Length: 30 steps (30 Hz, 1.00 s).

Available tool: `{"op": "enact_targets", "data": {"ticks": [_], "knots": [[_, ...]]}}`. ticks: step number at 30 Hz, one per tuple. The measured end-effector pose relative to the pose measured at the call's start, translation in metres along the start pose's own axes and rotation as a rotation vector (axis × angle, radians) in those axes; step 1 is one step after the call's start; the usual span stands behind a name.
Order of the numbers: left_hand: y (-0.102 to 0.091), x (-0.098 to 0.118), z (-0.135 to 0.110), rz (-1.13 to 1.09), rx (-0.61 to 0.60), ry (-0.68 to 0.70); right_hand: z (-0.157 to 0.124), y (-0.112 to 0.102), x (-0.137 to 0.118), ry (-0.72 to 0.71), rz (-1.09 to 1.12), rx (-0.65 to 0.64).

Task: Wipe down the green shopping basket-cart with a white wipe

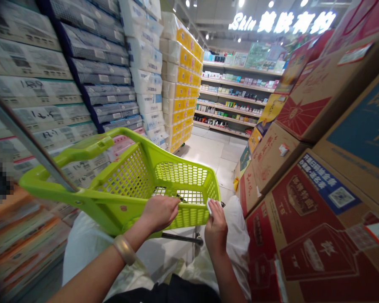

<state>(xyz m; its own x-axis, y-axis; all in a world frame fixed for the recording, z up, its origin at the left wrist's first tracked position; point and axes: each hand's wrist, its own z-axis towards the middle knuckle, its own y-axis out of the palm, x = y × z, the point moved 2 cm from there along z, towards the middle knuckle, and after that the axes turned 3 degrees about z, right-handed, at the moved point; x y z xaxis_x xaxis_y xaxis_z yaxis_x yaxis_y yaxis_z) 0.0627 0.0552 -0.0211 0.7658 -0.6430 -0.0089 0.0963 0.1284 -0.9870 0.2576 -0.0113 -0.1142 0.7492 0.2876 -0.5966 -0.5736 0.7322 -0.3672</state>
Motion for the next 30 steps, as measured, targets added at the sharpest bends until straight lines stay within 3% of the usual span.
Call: {"op": "enact_targets", "data": {"ticks": [7, 9, 15, 18, 24, 26, 30], "knots": [[-0.002, -0.001, -0.002, 0.005, -0.003, 0.005, -0.004, 0.041, -0.059, -0.204, 0.125, -0.250], [-0.001, -0.001, -0.003, 0.006, -0.003, 0.010, -0.005, 0.036, -0.053, -0.208, 0.124, -0.223], [0.000, 0.000, -0.002, -0.001, 0.004, 0.008, -0.005, -0.003, -0.001, -0.049, 0.036, -0.035], [0.000, 0.000, -0.002, -0.004, 0.008, 0.010, -0.004, 0.003, -0.009, -0.015, 0.020, 0.000], [-0.001, -0.001, -0.003, -0.009, 0.008, 0.008, -0.006, 0.039, -0.061, -0.240, 0.131, -0.233], [-0.002, -0.001, -0.004, -0.011, 0.007, 0.010, -0.005, 0.033, -0.054, -0.246, 0.124, -0.215], [-0.001, -0.001, -0.005, -0.008, 0.010, 0.015, -0.004, 0.005, -0.014, -0.135, 0.045, -0.100]]}}
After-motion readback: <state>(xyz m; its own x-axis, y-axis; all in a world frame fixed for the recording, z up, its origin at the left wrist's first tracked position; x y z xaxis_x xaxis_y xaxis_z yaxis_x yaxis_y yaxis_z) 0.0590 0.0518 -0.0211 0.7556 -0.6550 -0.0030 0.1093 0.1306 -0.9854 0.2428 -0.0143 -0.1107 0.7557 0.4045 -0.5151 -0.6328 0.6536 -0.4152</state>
